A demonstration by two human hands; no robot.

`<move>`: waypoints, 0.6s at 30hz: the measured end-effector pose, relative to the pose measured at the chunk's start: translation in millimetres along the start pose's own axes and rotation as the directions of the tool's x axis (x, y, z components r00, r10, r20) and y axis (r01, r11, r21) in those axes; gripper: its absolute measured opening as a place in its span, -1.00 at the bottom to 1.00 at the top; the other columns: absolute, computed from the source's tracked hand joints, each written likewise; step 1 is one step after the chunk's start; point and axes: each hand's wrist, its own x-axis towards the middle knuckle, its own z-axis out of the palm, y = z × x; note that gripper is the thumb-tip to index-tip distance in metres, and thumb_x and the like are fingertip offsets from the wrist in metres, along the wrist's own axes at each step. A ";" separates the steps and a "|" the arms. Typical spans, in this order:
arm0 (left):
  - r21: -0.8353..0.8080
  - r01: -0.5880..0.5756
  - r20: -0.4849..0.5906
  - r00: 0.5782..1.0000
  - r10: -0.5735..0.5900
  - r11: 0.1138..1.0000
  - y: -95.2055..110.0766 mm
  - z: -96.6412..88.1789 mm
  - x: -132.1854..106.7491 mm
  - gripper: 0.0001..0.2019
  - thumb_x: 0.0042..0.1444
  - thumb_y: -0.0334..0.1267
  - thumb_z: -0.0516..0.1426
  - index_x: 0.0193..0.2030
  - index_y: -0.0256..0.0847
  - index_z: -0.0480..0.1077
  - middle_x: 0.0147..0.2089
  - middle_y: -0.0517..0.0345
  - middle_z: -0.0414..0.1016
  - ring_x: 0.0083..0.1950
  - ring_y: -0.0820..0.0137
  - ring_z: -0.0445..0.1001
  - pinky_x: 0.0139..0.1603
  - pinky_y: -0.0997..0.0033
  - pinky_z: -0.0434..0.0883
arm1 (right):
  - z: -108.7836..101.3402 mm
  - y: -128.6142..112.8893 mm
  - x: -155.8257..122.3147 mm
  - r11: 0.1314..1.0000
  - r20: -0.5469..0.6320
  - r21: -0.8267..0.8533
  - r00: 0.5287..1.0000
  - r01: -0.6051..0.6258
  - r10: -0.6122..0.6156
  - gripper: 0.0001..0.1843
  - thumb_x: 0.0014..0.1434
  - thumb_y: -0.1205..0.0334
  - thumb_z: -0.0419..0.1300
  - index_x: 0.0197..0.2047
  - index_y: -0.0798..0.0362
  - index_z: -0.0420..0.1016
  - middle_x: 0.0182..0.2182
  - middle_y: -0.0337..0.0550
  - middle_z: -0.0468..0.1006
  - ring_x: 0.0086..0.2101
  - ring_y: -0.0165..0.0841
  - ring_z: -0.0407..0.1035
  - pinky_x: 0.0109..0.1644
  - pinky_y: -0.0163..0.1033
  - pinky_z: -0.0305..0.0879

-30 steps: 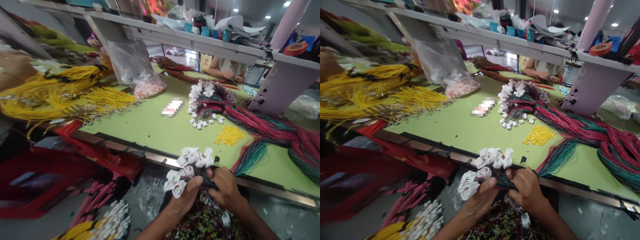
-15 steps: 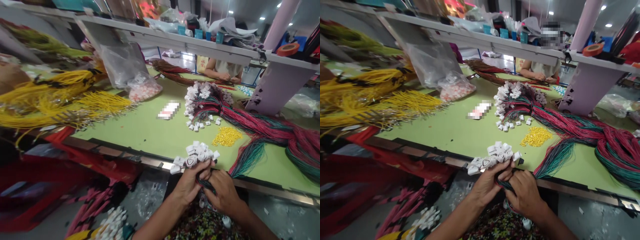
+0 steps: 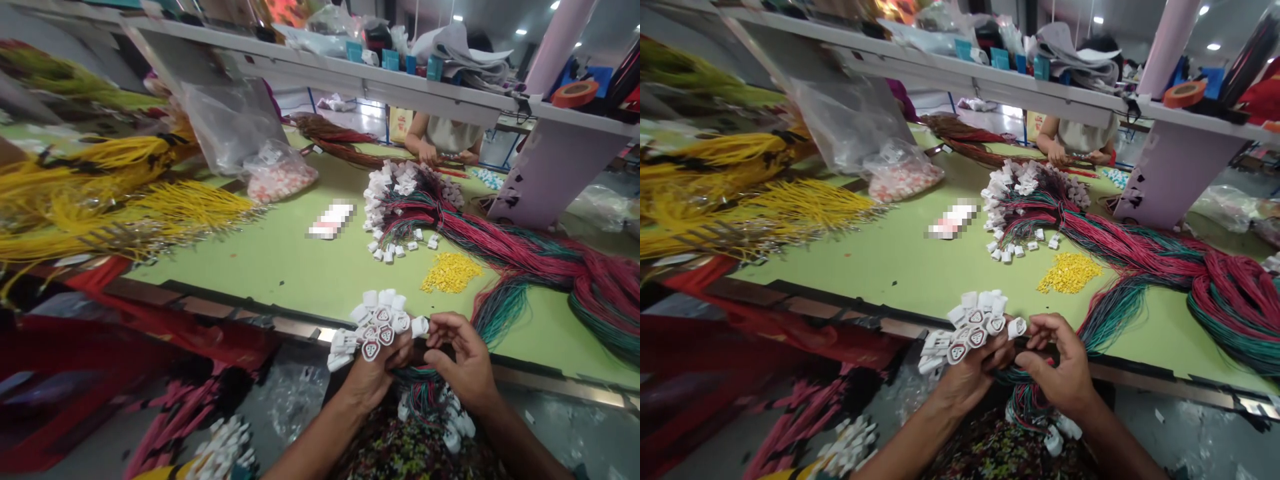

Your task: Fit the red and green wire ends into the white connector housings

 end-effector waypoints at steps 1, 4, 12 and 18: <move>0.010 -0.008 -0.009 1.000 0.008 1.000 -0.6 0.3 -0.4 -0.70 -0.15 -0.14 0.47 -0.42 -0.22 0.49 -0.60 0.35 0.29 -0.58 0.59 0.11 -0.52 0.53 0.07 | 1.0 -1.6 3.6 1.000 0.005 0.013 1.000 -0.018 0.018 -0.66 0.21 0.20 0.37 0.05 -0.04 0.50 -0.23 -0.17 0.57 -0.31 -0.36 0.48 -0.20 -0.25 0.49; 0.025 -0.047 -0.006 0.999 0.047 0.999 -1.3 3.4 -1.1 -0.68 -0.21 -0.17 0.49 -0.37 -0.22 0.53 -0.49 0.24 0.44 -0.51 0.53 0.25 -0.52 0.51 0.10 | -0.7 -7.7 14.6 0.999 0.025 -0.029 0.999 -0.027 0.028 -0.79 0.22 0.24 0.37 -0.06 -0.02 0.56 -0.32 -0.22 0.55 -0.37 -0.38 0.46 -0.24 -0.28 0.46; 0.107 0.037 0.023 0.999 -0.040 0.994 0.4 0.8 -1.5 -0.66 -0.18 -0.14 0.51 -0.52 -0.24 0.47 -0.59 0.34 0.28 -0.60 0.62 -0.03 -0.57 0.51 -0.04 | -32.8 -15.4 20.5 0.925 0.344 -0.208 0.909 0.317 -0.234 -0.66 0.34 0.39 0.24 0.12 -0.15 0.57 -0.09 -0.12 0.57 -0.08 -0.32 0.49 0.01 -0.20 0.47; 0.171 -0.009 0.162 0.987 -0.020 0.985 2.7 -8.8 -0.6 -0.77 -0.16 -0.30 0.49 -0.46 -0.22 0.52 -0.52 0.25 0.40 -0.49 0.47 0.26 -0.50 0.49 0.18 | -41.7 -15.1 20.9 0.945 0.437 -0.188 0.885 0.267 -0.163 -0.75 0.37 0.32 0.22 0.06 -0.10 0.60 -0.14 -0.11 0.51 -0.12 -0.32 0.47 -0.04 -0.19 0.50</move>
